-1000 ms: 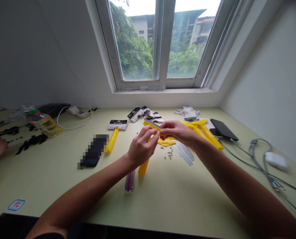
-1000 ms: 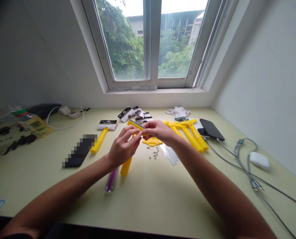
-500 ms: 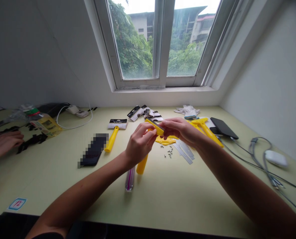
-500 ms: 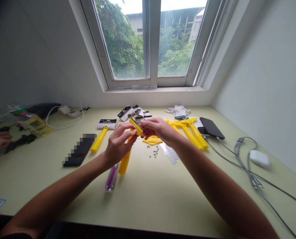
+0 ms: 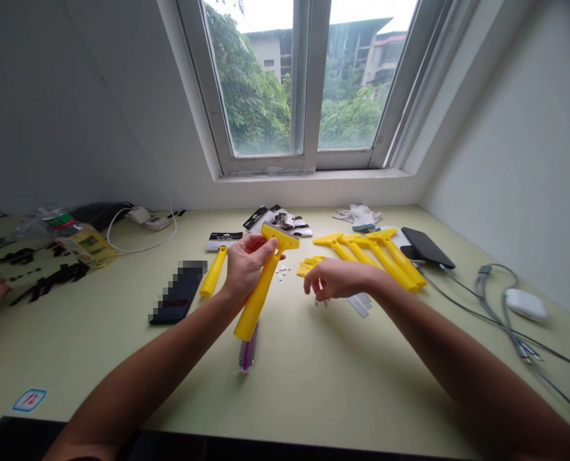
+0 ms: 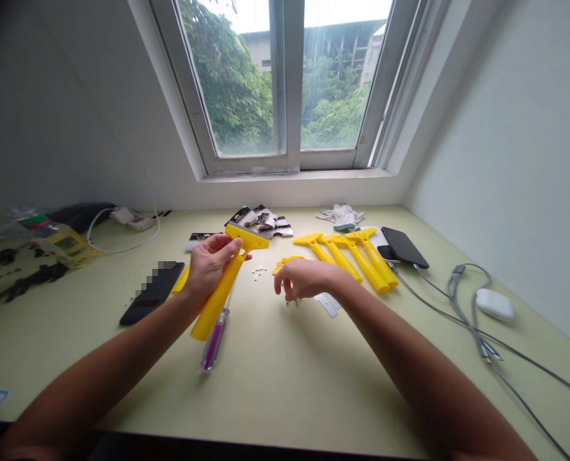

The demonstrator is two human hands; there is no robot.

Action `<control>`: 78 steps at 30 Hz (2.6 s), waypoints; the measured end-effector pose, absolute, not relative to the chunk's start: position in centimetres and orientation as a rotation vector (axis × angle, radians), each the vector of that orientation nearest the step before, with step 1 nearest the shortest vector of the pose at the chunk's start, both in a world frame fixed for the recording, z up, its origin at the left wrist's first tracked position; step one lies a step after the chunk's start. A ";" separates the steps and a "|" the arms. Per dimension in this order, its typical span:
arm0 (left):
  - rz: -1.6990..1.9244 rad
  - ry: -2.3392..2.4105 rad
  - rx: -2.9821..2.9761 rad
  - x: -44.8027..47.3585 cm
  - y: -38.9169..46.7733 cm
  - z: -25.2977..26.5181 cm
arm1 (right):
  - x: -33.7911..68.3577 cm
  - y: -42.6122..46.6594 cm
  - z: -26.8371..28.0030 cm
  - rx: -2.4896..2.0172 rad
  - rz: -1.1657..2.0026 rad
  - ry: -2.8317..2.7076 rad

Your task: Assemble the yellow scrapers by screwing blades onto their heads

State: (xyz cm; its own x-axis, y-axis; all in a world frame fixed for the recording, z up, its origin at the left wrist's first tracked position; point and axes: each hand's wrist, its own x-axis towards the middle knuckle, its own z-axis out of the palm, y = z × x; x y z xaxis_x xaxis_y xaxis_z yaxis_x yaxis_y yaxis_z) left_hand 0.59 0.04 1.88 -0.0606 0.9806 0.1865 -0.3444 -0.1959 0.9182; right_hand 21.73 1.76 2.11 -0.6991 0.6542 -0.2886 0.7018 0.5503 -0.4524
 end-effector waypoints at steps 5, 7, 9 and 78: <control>1.388 0.808 0.913 0.4 1.4 0.3 | 20.7 1.6 0.5 1.166 -0.640 2.643; 1.347 0.809 0.897 0.5 1.5 0.2 | 20.6 1.5 0.3 1.185 -0.632 2.621; 1.325 0.796 0.886 0.6 1.4 0.2 | 20.5 1.4 0.1 1.206 -0.630 2.608; 1.431 0.760 1.234 2.3 -2.3 0.3 | 18.1 -1.2 3.6 1.894 -0.831 3.466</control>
State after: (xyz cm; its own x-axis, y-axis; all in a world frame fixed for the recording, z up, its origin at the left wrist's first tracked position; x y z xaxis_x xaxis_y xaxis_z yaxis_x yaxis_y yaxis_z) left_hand 2.30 -2.31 0.26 0.0831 0.9553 0.2836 -0.3001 -0.2474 0.9213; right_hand 18.14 -1.17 3.64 -0.2678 0.8156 0.5129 0.4947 0.5732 -0.6533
